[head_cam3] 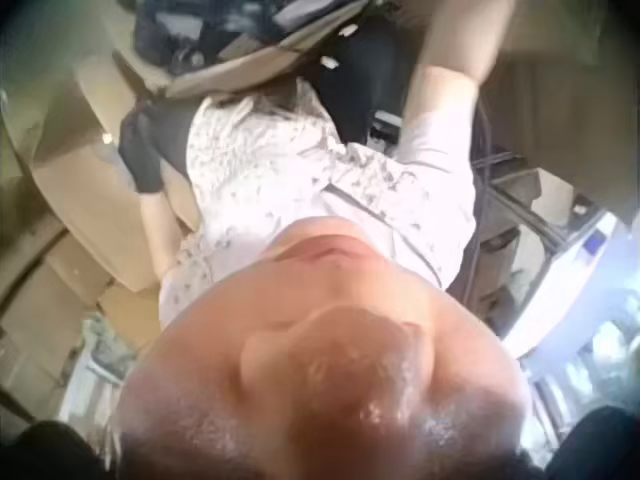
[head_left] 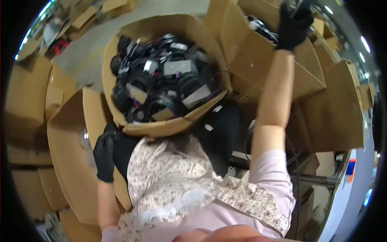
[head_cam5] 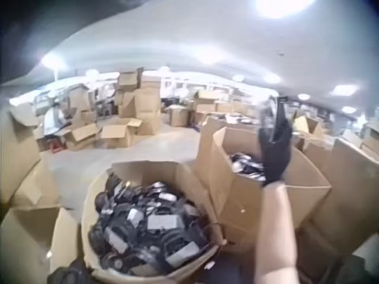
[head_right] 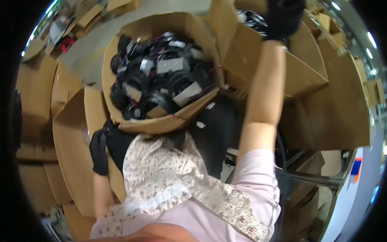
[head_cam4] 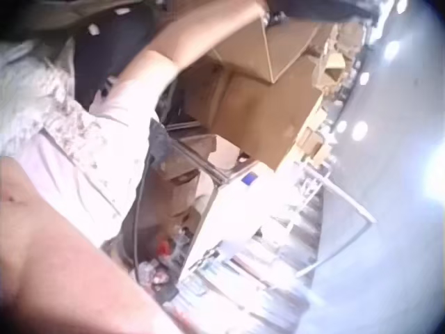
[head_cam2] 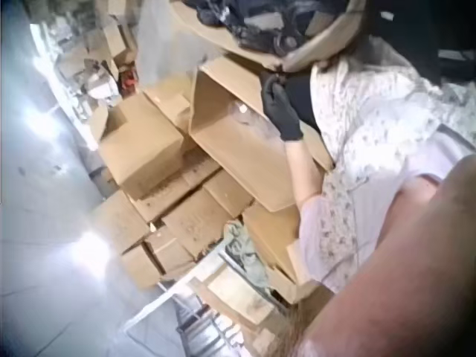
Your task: The person sorts plastic lighting housings, plastic lens covers, and wiring harnesses by hand into different cardboard boxes.
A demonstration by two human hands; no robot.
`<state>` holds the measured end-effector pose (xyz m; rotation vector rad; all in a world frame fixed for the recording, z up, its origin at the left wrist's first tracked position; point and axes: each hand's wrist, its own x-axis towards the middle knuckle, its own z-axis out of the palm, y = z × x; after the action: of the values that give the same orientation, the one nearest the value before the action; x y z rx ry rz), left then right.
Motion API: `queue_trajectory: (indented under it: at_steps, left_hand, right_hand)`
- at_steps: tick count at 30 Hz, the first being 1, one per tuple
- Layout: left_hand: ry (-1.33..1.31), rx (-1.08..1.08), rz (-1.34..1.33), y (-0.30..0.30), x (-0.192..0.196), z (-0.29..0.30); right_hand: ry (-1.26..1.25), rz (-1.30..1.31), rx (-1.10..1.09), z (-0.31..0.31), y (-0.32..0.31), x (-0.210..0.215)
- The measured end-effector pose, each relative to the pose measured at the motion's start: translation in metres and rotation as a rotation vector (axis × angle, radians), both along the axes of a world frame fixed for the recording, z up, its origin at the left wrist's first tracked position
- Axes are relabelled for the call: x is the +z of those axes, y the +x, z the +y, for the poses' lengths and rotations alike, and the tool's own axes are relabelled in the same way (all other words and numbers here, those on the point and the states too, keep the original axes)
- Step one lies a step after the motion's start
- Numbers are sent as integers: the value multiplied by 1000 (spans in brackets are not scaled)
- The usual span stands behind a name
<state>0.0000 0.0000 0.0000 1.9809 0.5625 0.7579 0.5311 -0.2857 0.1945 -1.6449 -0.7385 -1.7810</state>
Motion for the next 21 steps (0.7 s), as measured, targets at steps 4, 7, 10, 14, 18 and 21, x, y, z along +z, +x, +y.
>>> queue_trajectory:
  at_steps: [4, 7, 10, 14, 18, 21]
  left_hand:
    - [-73, 158, 179, -32, 2, -52]
    - [-262, 240, 56, -64, -15, 19]
    - [-265, 325, -1, -117, -32, 38]
    - [9, 482, 385, -200, -60, 64]
    - [-21, 442, 883, -274, -124, 101]
    - [-44, 322, 1270, -335, -173, 116]
  right_hand:
    - [-743, 618, 93, -119, 125, -7]
    - [-874, 1032, -145, -110, 142, -36]
    - [-904, 1093, 57, -78, 116, -44]
    - [-587, 607, 223, 9, -28, -36]
    - [-766, 556, 856, 107, -174, -81]
    - [-1066, 911, 1115, 182, -229, -131]
